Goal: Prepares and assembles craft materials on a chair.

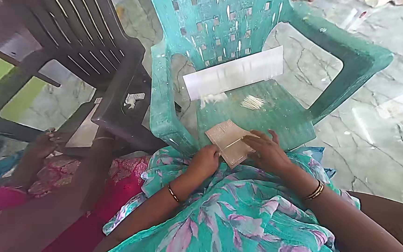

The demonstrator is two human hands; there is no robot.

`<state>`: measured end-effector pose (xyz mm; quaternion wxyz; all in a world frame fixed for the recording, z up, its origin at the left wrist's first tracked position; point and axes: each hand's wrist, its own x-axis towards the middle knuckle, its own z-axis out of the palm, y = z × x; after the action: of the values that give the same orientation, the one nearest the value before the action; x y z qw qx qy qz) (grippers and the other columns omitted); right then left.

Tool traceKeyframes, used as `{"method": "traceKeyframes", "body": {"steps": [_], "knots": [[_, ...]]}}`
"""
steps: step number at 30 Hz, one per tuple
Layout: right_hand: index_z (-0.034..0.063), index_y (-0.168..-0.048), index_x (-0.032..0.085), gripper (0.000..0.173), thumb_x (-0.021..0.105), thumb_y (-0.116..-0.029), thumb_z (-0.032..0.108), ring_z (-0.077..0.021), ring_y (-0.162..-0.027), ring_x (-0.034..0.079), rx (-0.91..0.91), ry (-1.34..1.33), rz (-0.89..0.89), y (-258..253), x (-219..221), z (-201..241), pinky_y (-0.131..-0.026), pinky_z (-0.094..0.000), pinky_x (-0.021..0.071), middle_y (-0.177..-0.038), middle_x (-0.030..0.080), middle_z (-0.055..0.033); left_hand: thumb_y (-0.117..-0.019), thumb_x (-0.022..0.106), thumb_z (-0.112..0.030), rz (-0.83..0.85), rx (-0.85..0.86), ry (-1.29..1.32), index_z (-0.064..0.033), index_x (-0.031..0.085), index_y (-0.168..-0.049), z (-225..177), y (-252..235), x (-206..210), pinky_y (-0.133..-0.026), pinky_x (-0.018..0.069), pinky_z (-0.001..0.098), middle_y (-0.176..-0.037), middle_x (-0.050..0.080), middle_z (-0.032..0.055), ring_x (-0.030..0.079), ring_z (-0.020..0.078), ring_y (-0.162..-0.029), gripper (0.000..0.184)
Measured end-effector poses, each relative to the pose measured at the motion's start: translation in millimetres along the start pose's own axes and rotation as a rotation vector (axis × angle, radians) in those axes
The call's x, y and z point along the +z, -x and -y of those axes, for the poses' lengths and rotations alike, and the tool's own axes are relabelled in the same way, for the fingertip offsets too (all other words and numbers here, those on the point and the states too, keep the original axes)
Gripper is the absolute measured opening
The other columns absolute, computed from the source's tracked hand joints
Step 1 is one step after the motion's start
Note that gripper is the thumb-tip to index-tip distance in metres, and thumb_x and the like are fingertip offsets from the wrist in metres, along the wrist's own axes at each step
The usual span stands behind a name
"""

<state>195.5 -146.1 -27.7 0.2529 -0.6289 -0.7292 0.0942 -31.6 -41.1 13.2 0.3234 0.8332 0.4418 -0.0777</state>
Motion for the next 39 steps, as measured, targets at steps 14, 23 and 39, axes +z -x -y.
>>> {"method": "traceKeyframes", "body": {"steps": [14,23,39], "knots": [[0.0187,-0.095,0.077,0.018,0.06,-0.0997,0.02,-0.0247,-0.116,0.067,-0.128,0.131,-0.252,-2,16,-1,-0.102,-0.0613,0.042,-0.099,0.078,0.0029,-0.1071,0.049,-0.02,-0.051,0.263,0.012,0.0022,0.07,-0.113,-7,4,0,-0.099,0.0515,0.048,-0.115,0.069,0.019,0.067,0.0305,-0.109,0.031],[0.0093,-0.096,0.08,0.016,0.065,-0.0965,0.015,-0.0374,-0.113,0.066,0.254,0.042,-0.318,-21,-27,-29,-0.102,-0.0667,0.0387,-0.101,0.077,-0.0101,-0.1053,0.052,-0.016,-0.149,0.212,0.1,0.003,0.071,-0.109,22,-4,-8,-0.096,0.0526,0.0436,-0.11,0.069,0.0181,0.067,0.0283,-0.104,0.027],[0.0147,-0.116,0.078,0.026,0.06,-0.1028,0.029,-0.0463,-0.127,0.053,0.759,0.081,-0.141,-158,-27,-113,-0.101,-0.0725,0.0354,-0.123,0.067,-0.0226,-0.1071,0.05,-0.022,-0.114,0.263,0.163,0.0007,0.07,-0.112,41,-10,1,-0.092,0.0554,0.0441,-0.11,0.07,0.0173,0.069,0.0283,-0.099,0.031]]}}
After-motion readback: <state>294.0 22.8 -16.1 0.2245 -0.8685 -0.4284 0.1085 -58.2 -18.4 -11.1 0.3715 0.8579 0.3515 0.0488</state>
